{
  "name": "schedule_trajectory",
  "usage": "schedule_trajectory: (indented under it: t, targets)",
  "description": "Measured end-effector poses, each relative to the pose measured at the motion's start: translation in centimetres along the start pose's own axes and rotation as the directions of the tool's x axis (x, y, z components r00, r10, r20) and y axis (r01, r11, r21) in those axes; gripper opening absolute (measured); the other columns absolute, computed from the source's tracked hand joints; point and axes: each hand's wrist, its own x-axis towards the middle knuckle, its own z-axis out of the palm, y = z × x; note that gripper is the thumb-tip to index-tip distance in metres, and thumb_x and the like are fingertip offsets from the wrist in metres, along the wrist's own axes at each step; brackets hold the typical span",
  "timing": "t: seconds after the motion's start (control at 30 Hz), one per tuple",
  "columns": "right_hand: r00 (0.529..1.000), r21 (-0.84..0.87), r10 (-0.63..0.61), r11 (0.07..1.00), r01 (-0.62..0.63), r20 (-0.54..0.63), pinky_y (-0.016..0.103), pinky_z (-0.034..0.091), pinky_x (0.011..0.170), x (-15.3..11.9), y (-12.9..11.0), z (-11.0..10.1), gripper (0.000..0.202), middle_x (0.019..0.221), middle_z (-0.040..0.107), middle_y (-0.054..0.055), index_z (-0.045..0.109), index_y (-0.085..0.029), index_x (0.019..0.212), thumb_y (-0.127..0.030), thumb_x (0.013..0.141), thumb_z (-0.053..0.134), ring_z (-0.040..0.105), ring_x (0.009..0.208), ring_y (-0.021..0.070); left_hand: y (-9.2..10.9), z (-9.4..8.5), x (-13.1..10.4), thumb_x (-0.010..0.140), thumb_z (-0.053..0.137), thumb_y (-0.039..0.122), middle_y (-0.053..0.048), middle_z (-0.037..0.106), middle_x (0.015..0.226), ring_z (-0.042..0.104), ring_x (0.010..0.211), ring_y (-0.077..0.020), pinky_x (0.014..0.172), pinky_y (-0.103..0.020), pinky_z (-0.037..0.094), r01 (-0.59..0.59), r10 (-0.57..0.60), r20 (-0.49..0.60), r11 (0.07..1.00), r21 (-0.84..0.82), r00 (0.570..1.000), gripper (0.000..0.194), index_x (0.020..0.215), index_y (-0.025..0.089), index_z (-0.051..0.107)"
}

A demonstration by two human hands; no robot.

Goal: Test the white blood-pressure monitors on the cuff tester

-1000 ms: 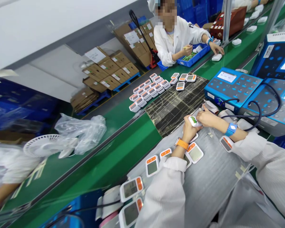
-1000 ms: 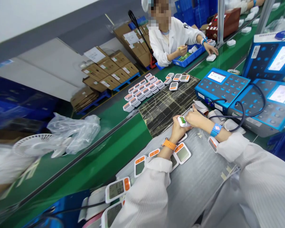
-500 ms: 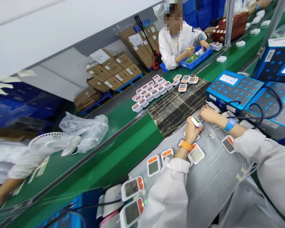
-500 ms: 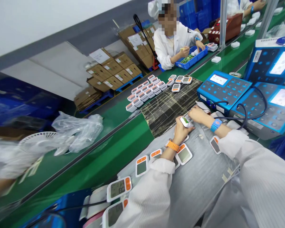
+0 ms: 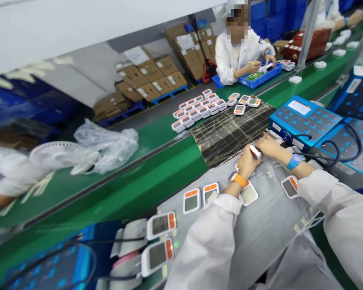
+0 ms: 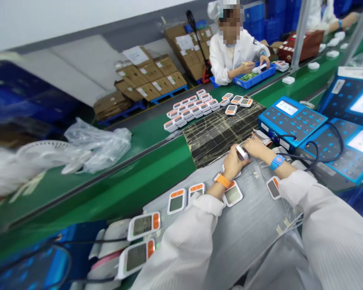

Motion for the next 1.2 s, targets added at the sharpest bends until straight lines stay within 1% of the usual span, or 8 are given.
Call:
schedule_trajectory:
  t: [0.17,0.33,0.47,0.57,0.73,0.87,1.03,1.2]
  targets:
    - [0.965,0.228,0.182,0.964,-0.137,-0.19,0.035,0.049,0.093,-0.7,-0.4,-2.2,0.027,0.111,0.073,0.016,0.072,-0.01,0.111,-0.018,0.093,0.053,0.067,0.103,0.0259,0.6,-1.4,-0.7,0.079,0.082,0.05,-0.011,0.057,0.14,0.054,0.129,-0.0292,0.102,-0.04,0.038,-0.031,0.031,0.0,0.993,0.116,1.0,0.099,0.157,0.028,0.025]
    - [0.91,0.315,0.414,0.865,-0.39,-0.009,0.03,0.049,0.069,-0.4,-1.6,-2.8,0.028,0.08,0.073,0.006,0.072,-0.016,0.095,-0.04,0.081,0.072,0.068,0.075,0.0223,0.6,-3.0,-3.8,0.069,0.081,0.071,-0.021,0.055,0.134,0.05,0.121,-0.0362,0.099,-0.043,0.04,0.261,-0.245,-0.091,0.932,0.252,0.965,0.101,0.141,0.009,0.048]
    - [0.827,0.32,0.56,0.776,-0.544,0.049,0.029,0.048,0.066,0.7,-2.0,-2.8,0.013,0.072,0.071,0.003,0.067,-0.018,0.083,-0.03,0.078,0.068,0.067,0.07,0.0201,0.1,-3.1,-5.7,0.067,0.078,0.076,-0.02,0.058,0.125,0.053,0.113,-0.035,0.095,-0.042,0.042,0.286,-0.286,-0.04,0.922,0.262,0.958,0.091,0.125,0.009,0.058]
    - [0.825,0.357,0.554,0.752,-0.554,0.111,0.029,0.048,0.062,-0.1,-2.0,-4.1,0.023,0.064,0.067,0.003,0.068,-0.017,0.089,-0.039,0.085,0.063,0.063,0.058,0.0186,-0.2,-3.4,-6.3,0.07,0.077,0.076,-0.019,0.057,0.124,0.052,0.113,-0.0346,0.094,-0.042,0.042,0.263,-0.258,-0.054,0.936,0.235,0.965,0.089,0.124,0.008,0.057]
    - [0.853,0.233,0.521,0.825,-0.515,0.038,0.034,0.052,0.069,-9.1,-1.5,-7.3,0.031,0.064,0.069,0.006,0.071,-0.016,0.097,-0.036,0.09,0.049,0.067,0.063,0.0232,1.5,-3.5,-8.1,0.084,0.072,0.062,-0.018,0.059,0.124,0.053,0.115,-0.0335,0.095,-0.043,0.042,-0.038,0.045,-0.024,0.975,0.22,0.999,0.065,0.121,0.011,0.057]
    - [0.873,0.267,0.463,0.832,-0.487,0.151,0.036,0.057,0.073,-18.4,-2.5,-6.0,0.037,0.089,0.077,0.01,0.074,-0.021,0.106,-0.023,0.076,0.052,0.073,0.074,0.0259,4.4,-0.6,-10.0,0.081,0.08,0.053,-0.013,0.065,0.119,0.056,0.116,-0.0315,0.092,-0.04,0.045,-0.386,0.376,0.268,0.922,-0.018,0.887,0.059,0.12,0.016,0.057]
    - [0.897,0.448,0.433,0.823,-0.35,-0.094,0.046,0.05,0.107,-22.9,-4.7,-1.1,0.049,0.146,0.058,0.011,0.066,-0.025,0.129,-0.028,0.081,0.055,0.059,0.131,0.029,6.2,3.5,-10.7,0.068,0.091,0.038,-0.01,0.066,0.122,0.058,0.117,-0.0337,0.097,-0.046,0.046,-0.304,0.356,0.232,0.924,-0.233,0.905,0.068,0.124,0.021,0.057]
    - [0.853,0.558,0.477,0.775,-0.296,-0.21,0.047,0.05,0.108,-23.1,-5.3,1.0,0.032,0.133,0.067,0.011,0.072,-0.025,0.114,-0.033,0.086,0.058,0.061,0.129,0.0298,5.3,4.2,-10.8,0.066,0.087,0.026,-0.006,0.061,0.128,0.061,0.119,-0.0279,0.105,-0.042,0.048,-0.264,0.384,0.119,0.799,-0.54,0.916,0.073,0.132,0.026,0.056]
